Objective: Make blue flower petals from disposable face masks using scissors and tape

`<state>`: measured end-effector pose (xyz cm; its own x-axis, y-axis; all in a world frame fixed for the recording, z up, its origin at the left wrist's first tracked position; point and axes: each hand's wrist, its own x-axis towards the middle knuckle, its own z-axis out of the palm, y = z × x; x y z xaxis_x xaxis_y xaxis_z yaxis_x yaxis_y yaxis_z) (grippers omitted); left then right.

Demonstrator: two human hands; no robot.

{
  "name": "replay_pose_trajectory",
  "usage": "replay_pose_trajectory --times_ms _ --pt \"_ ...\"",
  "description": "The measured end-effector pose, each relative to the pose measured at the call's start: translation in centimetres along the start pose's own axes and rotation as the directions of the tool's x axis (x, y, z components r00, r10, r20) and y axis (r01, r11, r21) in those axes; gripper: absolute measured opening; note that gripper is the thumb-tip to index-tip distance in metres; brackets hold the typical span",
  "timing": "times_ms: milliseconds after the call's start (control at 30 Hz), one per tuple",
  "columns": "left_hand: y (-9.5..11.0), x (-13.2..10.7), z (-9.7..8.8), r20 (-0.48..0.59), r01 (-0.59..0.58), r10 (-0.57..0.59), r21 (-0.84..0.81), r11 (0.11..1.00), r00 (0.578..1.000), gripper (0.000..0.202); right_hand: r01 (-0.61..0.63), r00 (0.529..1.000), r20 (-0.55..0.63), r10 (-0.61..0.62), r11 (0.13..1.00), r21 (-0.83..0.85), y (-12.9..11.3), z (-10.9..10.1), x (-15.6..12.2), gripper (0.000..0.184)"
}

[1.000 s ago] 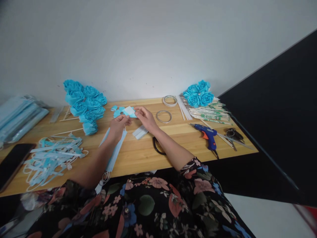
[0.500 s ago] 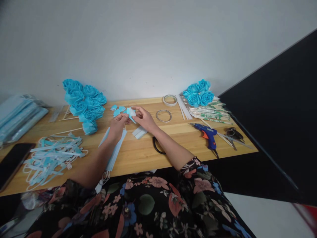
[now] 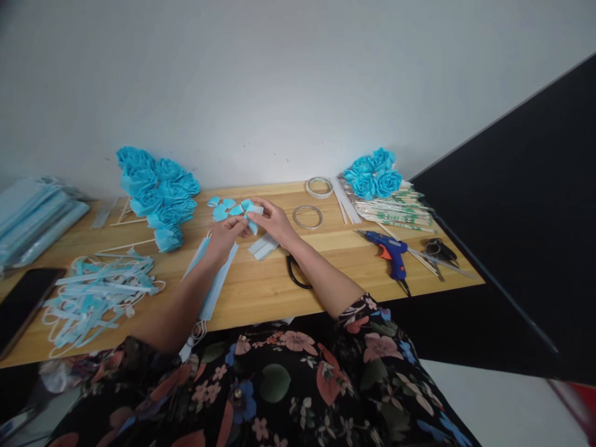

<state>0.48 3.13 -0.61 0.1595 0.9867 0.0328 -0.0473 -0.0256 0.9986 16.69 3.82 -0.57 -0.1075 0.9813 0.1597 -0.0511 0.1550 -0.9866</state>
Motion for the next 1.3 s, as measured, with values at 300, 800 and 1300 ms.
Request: replay_pose_trajectory --times_ms 300,800,1300 --pt "0.2 0.0 0.1 -0.046 -0.030 0.031 0.024 0.999 0.998 0.031 0.014 1.000 -0.017 -0.014 1.000 0.004 0.0 0.0 0.0 0.029" --pt "0.4 0.1 0.0 -0.116 -0.015 0.016 0.013 1.000 0.993 0.040 0.197 0.977 -0.008 -0.212 0.922 -0.334 -1.1 0.5 -0.8 0.018" --pt "0.5 -0.1 0.1 -0.132 -0.036 0.042 0.053 0.998 0.990 0.036 0.082 0.995 0.060 -0.077 0.994 -0.077 -0.6 0.0 -0.5 0.044"
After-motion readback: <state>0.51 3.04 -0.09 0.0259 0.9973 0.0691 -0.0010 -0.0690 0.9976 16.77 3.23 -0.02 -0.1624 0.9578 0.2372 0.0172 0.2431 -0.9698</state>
